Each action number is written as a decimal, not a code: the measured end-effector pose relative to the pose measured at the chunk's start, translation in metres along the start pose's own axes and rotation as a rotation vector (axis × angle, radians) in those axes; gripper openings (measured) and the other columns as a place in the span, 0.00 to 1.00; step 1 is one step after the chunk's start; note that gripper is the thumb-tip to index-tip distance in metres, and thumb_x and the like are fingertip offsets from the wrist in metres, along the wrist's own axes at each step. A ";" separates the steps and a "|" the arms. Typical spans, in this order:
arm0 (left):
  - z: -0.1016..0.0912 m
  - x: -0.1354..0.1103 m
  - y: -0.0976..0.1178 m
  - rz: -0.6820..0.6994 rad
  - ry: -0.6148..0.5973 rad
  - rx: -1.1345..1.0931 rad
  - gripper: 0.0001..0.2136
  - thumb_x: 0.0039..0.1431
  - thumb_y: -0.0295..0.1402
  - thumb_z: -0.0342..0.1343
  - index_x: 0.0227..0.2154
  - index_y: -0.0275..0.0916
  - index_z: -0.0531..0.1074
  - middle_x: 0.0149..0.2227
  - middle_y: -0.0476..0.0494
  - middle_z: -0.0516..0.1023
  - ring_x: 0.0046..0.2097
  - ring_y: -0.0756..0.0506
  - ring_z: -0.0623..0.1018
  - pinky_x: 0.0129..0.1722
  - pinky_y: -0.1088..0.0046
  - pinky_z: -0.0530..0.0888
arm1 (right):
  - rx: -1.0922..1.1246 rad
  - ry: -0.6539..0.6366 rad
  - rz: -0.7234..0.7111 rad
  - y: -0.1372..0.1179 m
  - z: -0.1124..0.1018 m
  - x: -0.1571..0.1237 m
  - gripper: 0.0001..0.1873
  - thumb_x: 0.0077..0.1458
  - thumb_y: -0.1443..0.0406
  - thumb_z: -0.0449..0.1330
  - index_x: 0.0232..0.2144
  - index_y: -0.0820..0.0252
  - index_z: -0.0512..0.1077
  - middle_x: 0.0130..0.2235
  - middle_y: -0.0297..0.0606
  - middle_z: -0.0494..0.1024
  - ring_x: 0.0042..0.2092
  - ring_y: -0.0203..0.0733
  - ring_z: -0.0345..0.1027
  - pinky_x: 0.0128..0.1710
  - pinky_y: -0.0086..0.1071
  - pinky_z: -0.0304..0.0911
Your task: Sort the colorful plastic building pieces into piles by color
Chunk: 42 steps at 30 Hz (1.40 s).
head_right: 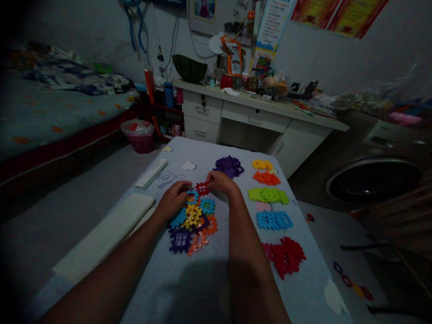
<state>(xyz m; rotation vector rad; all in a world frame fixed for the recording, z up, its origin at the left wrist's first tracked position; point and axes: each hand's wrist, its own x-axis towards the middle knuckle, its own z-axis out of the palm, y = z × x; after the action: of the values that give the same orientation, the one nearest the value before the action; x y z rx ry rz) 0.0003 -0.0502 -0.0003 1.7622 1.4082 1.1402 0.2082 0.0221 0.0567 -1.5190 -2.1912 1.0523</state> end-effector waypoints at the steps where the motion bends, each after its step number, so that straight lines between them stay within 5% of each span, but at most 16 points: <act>1: 0.000 0.000 0.000 -0.004 -0.005 0.009 0.18 0.51 0.28 0.49 0.46 0.40 0.73 0.47 0.42 0.77 0.49 0.42 0.76 0.53 0.59 0.73 | 0.053 0.010 -0.003 0.000 -0.003 -0.002 0.07 0.43 0.75 0.60 0.27 0.61 0.68 0.24 0.26 0.69 0.27 0.30 0.62 0.27 0.23 0.55; 9: -0.001 0.002 0.002 0.031 -0.047 0.122 0.16 0.52 0.31 0.47 0.41 0.39 0.76 0.44 0.42 0.80 0.48 0.41 0.77 0.53 0.60 0.72 | 0.322 0.243 -0.042 0.005 -0.028 -0.015 0.08 0.41 0.70 0.59 0.28 0.59 0.66 0.26 0.29 0.71 0.27 0.33 0.64 0.28 0.26 0.60; 17: -0.002 0.000 0.005 0.025 -0.071 0.130 0.17 0.54 0.32 0.46 0.41 0.40 0.77 0.43 0.42 0.81 0.47 0.41 0.78 0.50 0.63 0.73 | 0.210 0.362 -0.083 -0.007 -0.046 -0.044 0.10 0.43 0.67 0.58 0.31 0.62 0.75 0.30 0.35 0.75 0.33 0.38 0.68 0.35 0.30 0.62; 26: -0.003 -0.003 0.014 0.092 -0.164 0.218 0.17 0.57 0.35 0.45 0.43 0.39 0.76 0.45 0.42 0.80 0.48 0.41 0.77 0.53 0.62 0.72 | 0.142 0.372 -0.067 0.021 -0.056 -0.127 0.07 0.46 0.62 0.61 0.27 0.60 0.74 0.31 0.36 0.76 0.33 0.37 0.68 0.33 0.30 0.61; 32: 0.003 -0.006 0.023 0.199 -0.225 0.230 0.17 0.59 0.37 0.44 0.43 0.38 0.75 0.46 0.40 0.78 0.49 0.41 0.76 0.52 0.60 0.72 | 0.320 0.421 0.090 0.056 -0.060 -0.204 0.14 0.46 0.60 0.63 0.37 0.58 0.72 0.27 0.31 0.72 0.28 0.36 0.64 0.28 0.29 0.58; 38: 0.005 -0.006 0.019 0.311 -0.144 0.266 0.17 0.61 0.40 0.45 0.43 0.37 0.75 0.50 0.38 0.75 0.55 0.39 0.73 0.57 0.57 0.68 | 0.302 0.480 0.132 0.078 -0.056 -0.261 0.12 0.46 0.61 0.63 0.35 0.59 0.73 0.33 0.34 0.75 0.33 0.37 0.68 0.34 0.31 0.63; 42: 0.001 -0.007 0.021 0.351 -0.118 0.344 0.17 0.62 0.41 0.45 0.42 0.37 0.75 0.50 0.36 0.75 0.55 0.38 0.72 0.58 0.55 0.67 | 0.249 0.454 0.217 0.080 -0.052 -0.283 0.11 0.48 0.61 0.59 0.34 0.60 0.73 0.28 0.33 0.74 0.28 0.36 0.65 0.28 0.29 0.60</act>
<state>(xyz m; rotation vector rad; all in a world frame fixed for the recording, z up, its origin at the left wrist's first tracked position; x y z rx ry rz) 0.0100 -0.0620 0.0155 2.3520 1.3158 0.9843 0.4109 -0.1952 0.0862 -1.7030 -1.5607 0.8897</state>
